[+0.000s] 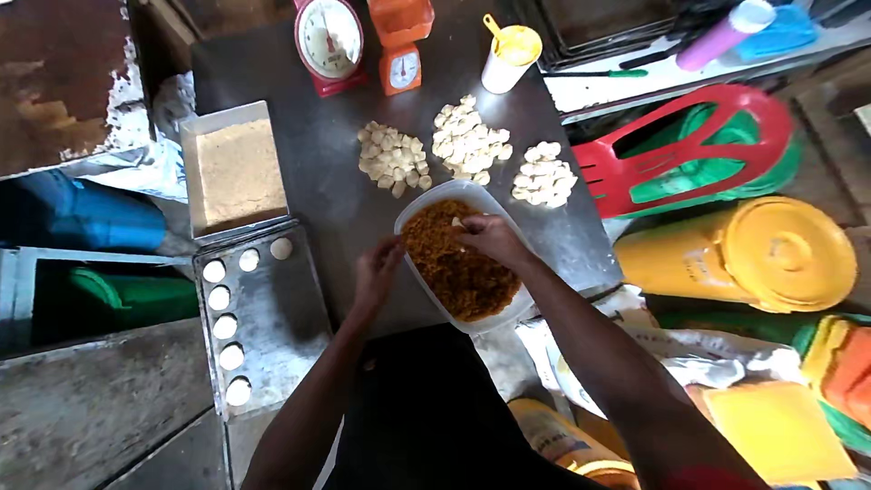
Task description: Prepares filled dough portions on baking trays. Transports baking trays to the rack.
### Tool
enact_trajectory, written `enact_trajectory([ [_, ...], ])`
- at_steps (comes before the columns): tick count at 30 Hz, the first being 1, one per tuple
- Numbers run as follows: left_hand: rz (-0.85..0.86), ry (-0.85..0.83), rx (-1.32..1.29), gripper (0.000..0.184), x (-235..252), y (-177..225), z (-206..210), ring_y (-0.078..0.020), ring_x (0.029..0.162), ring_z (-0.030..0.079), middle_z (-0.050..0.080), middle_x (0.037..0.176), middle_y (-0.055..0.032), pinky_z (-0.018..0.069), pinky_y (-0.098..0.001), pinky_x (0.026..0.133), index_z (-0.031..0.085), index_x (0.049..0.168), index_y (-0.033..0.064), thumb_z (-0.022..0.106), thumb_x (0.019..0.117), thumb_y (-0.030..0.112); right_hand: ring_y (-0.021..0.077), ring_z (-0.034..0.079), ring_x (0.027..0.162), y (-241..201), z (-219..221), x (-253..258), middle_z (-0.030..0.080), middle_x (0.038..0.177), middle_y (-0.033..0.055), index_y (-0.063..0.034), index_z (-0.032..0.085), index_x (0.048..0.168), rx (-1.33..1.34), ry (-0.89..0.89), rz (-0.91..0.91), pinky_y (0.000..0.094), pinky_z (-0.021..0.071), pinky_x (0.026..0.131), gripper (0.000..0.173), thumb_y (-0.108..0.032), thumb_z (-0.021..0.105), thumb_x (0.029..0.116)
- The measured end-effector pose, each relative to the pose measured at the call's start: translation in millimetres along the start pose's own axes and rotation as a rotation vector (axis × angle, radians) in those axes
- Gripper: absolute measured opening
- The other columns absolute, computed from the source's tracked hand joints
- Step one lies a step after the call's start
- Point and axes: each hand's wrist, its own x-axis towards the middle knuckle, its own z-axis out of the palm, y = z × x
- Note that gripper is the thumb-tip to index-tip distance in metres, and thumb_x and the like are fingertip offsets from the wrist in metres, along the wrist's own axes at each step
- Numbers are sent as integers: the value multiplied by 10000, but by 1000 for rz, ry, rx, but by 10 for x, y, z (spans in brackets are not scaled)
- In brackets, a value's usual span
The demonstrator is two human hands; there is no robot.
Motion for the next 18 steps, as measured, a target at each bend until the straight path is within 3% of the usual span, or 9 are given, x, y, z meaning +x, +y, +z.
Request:
enact_trajectory([
  [2,18,-58,-37,432,174,128,223,-202,1207,638,624,1378,-99,563,-420,994,547,1440,74,588,1046,246,210,718,841,-137,-96,-139,743,1007,111,-49,730,1157,192,-64,23,420,626,775,244,-86,757,918],
  [3,9,-121,-68,529,251,186,341,-211,1314,569,543,1487,-98,517,-441,1065,442,1533,104,566,1053,289,200,708,861,-190,-118,-205,738,1018,107,-44,731,1157,281,-83,39,405,618,788,251,-37,744,907],
  [5,-84,-233,-150,612,380,246,583,-236,1386,507,453,1574,-81,483,-490,1098,315,1609,170,491,1071,403,178,683,891,-250,-126,-298,726,1030,94,-43,734,1145,430,-107,66,382,597,807,271,22,727,883],
  [7,-204,-331,-247,599,475,249,775,-265,1350,526,495,1534,-80,481,-554,1059,413,1563,192,376,1078,542,160,674,900,-264,-132,-339,723,1028,78,-50,735,1134,524,-122,74,365,592,807,264,26,719,882],
  [9,-276,-352,-292,632,529,189,909,-262,1202,618,629,1354,-98,531,-541,982,572,1418,153,312,1066,608,160,673,885,-223,-147,-332,720,1019,76,-57,730,1133,554,-103,97,360,595,786,246,8,713,897],
  [14,-178,-317,-51,359,548,45,960,-242,1037,708,679,1247,-133,613,-469,887,610,1373,81,436,1114,258,197,727,876,-70,-114,-299,746,1053,88,-75,743,1152,298,80,124,404,634,783,227,-104,758,927],
  [18,-178,-303,78,298,540,114,952,-207,975,732,698,1204,-132,633,-415,873,646,1329,42,560,1060,137,205,717,868,62,-19,-260,735,1026,86,-77,741,1077,51,208,92,449,623,793,155,-123,756,930],
])
